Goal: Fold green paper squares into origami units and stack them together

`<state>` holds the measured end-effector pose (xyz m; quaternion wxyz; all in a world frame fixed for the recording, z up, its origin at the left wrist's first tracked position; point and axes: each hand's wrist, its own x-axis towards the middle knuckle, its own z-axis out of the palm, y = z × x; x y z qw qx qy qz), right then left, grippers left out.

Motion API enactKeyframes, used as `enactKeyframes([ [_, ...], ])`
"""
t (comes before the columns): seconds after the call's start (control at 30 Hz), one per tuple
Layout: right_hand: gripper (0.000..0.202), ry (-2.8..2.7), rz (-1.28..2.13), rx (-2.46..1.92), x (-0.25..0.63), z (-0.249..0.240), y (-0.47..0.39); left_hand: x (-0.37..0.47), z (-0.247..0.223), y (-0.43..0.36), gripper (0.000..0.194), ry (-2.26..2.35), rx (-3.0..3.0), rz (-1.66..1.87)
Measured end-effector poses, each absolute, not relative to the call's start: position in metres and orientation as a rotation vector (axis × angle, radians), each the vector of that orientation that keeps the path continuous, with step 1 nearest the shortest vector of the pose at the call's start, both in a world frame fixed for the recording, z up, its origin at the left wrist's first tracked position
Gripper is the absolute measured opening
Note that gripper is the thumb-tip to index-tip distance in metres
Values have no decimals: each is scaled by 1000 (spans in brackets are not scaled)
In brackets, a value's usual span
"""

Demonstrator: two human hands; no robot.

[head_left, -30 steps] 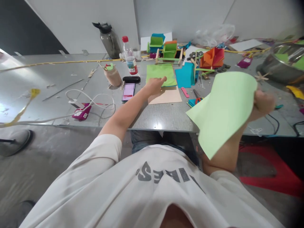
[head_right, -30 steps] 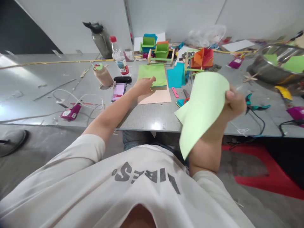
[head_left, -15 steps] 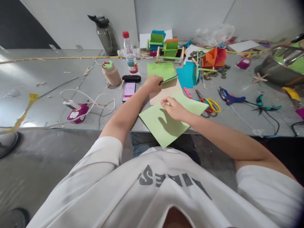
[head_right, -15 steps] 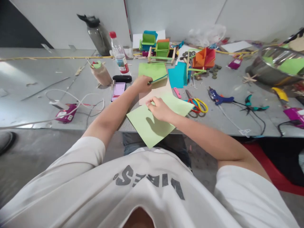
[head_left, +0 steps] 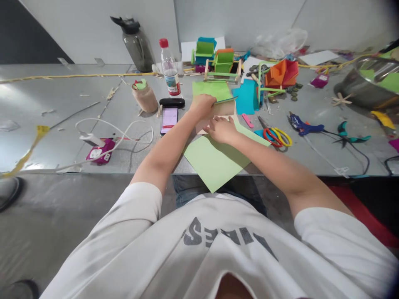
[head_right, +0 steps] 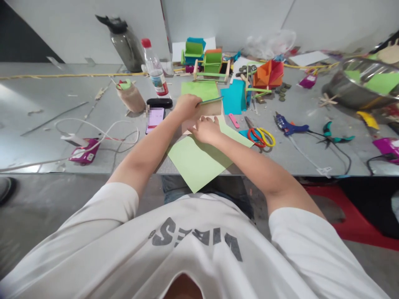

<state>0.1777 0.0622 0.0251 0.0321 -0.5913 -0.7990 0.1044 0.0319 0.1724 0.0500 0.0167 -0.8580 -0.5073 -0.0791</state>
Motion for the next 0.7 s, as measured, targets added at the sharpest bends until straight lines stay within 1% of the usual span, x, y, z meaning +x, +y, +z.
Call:
enactKeyframes([
  [0.13,74,-2401,259,-1828,182,24,62,34,49,170,51,-1487,-2706,-94],
  [0.23,80,-2401,284,-1830,185,17,66,35,47,168,47,-1423,-2732,-6],
  [0.6,94,-2377,394,-1875,186,3,98,39,45,161,52,-1376,-2712,6],
  [0.7,97,-2380,389,-1862,190,1,102,38,42,162,51,-1368,-2717,-44],
])
